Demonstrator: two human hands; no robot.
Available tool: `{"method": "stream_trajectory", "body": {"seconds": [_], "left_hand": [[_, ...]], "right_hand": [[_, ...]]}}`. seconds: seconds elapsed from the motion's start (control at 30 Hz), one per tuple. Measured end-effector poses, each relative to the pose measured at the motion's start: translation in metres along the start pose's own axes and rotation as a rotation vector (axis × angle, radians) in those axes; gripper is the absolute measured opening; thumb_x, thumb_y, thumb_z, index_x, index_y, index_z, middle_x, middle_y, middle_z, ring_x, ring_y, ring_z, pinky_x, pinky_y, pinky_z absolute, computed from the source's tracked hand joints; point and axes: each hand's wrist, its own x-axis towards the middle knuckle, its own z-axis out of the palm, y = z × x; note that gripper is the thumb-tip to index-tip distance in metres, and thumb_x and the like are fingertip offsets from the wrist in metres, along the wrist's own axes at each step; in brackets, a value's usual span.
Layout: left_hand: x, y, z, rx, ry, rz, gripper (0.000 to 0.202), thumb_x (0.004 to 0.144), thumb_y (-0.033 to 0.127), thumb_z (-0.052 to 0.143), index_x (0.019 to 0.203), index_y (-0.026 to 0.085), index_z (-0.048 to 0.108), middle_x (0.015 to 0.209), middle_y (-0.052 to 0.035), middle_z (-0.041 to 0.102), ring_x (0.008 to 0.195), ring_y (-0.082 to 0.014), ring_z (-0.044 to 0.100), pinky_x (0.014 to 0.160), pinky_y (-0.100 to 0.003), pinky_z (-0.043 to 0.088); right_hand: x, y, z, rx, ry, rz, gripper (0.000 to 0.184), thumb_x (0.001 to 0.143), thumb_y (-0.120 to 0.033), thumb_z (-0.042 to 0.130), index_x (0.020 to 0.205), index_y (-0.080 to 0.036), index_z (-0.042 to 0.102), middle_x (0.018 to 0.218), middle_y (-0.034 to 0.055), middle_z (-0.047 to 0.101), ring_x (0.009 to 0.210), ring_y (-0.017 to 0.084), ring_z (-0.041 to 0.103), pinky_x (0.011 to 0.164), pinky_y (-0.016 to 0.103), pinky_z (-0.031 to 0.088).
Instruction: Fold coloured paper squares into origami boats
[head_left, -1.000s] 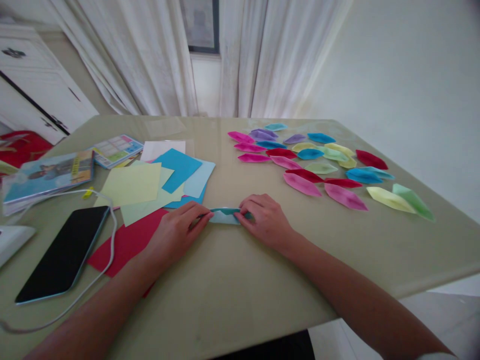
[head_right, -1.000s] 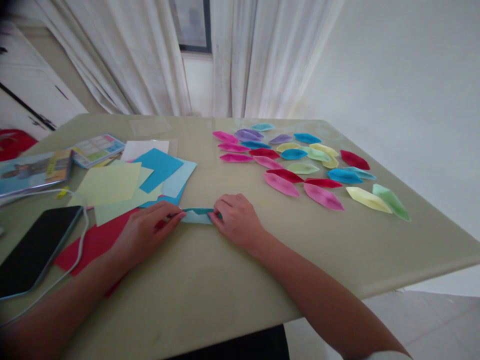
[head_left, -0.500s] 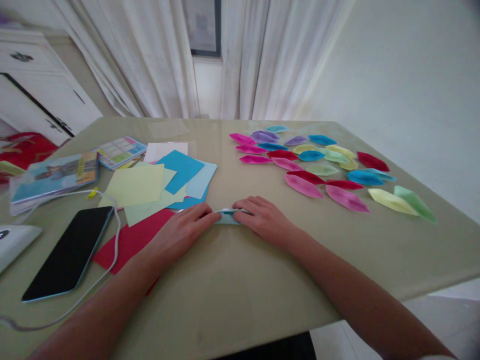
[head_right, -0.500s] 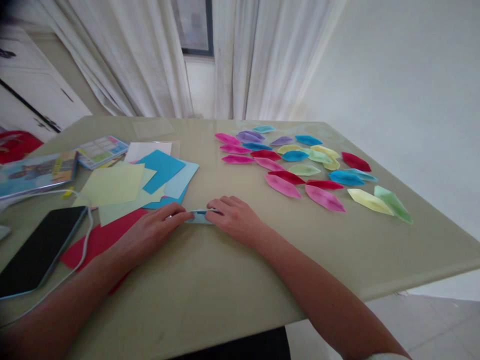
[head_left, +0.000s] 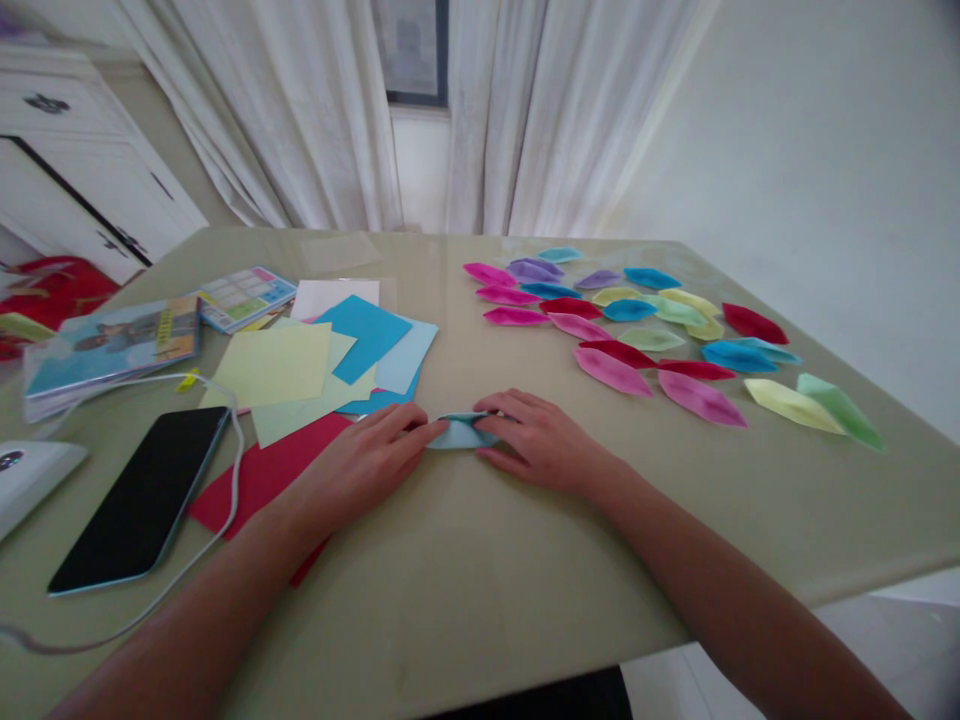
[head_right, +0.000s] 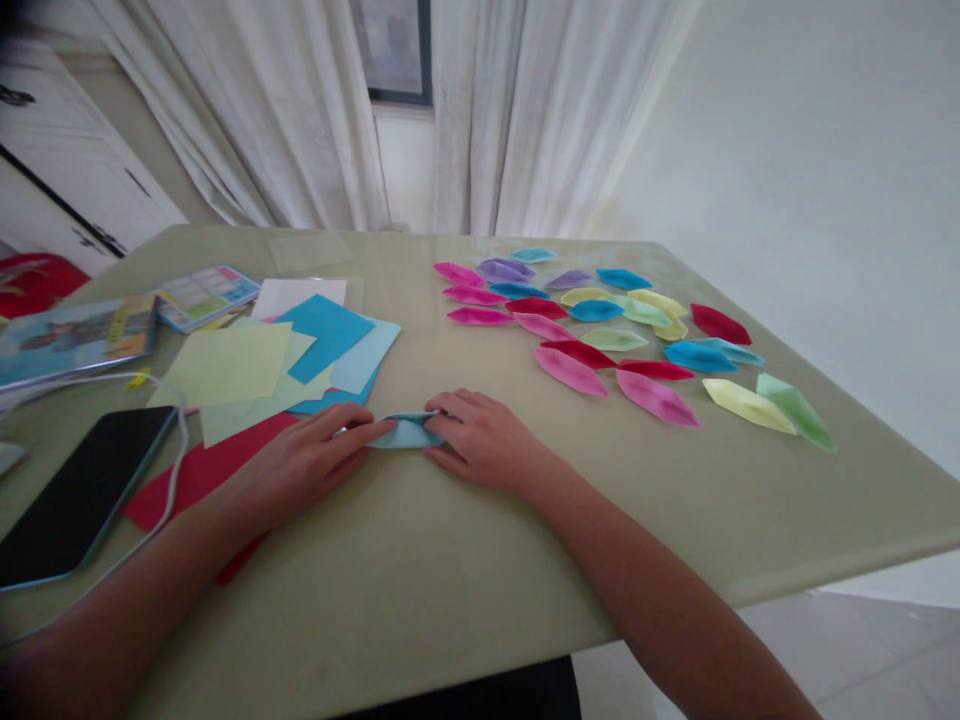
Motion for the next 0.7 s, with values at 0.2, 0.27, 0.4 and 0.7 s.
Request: {"method": "stream_trajectory", "body": {"seconds": [0.2,0.27,0.4,0.7], "left_hand": [[-0.001,-0.002,0.004,-0.051,0.058,-0.072,0.035,0.109,0.016,0.044,0.133,0.026,0.067,0.119,-0.009,0.068,0.107,-0.0249,0.068,0.091,-0.038,0.058],[-0.001,-0.001,0.005,-0.083,0.066,-0.095,0.032,0.109,0.017,0.044,0.129,0.023,0.069,0.121,-0.0104,0.068,0.109,-0.0251,0.069,0.093,-0.039,0.058],[0.002,0.0,0.004,-0.21,0.081,-0.158,0.023,0.109,0.023,0.05,0.116,0.021,0.072,0.116,-0.0093,0.072,0.105,-0.0233,0.072,0.093,-0.037,0.058],[0.005,0.001,-0.008,-0.328,0.096,-0.199,0.026,0.109,0.03,0.051,0.107,0.023,0.076,0.109,-0.0065,0.077,0.097,-0.0203,0.075,0.084,-0.03,0.06]], "right_hand": [[0.0,0.002,-0.001,-0.06,-0.025,-0.016,0.02,0.103,-0.028,0.064,0.116,-0.017,0.073,0.129,0.0167,0.072,0.111,0.031,0.067,0.099,0.05,0.057],[-0.001,0.003,-0.003,-0.085,-0.034,-0.024,0.018,0.101,-0.024,0.065,0.115,-0.017,0.073,0.13,0.0163,0.072,0.111,0.031,0.067,0.098,0.049,0.057],[-0.003,0.005,-0.003,-0.068,-0.001,-0.036,0.016,0.105,-0.02,0.06,0.113,-0.016,0.073,0.127,0.016,0.073,0.11,0.03,0.068,0.096,0.047,0.057],[-0.006,0.004,0.001,0.133,0.104,0.072,0.018,0.112,-0.032,0.053,0.116,-0.021,0.068,0.114,0.0115,0.075,0.106,0.026,0.07,0.096,0.041,0.056]]}}
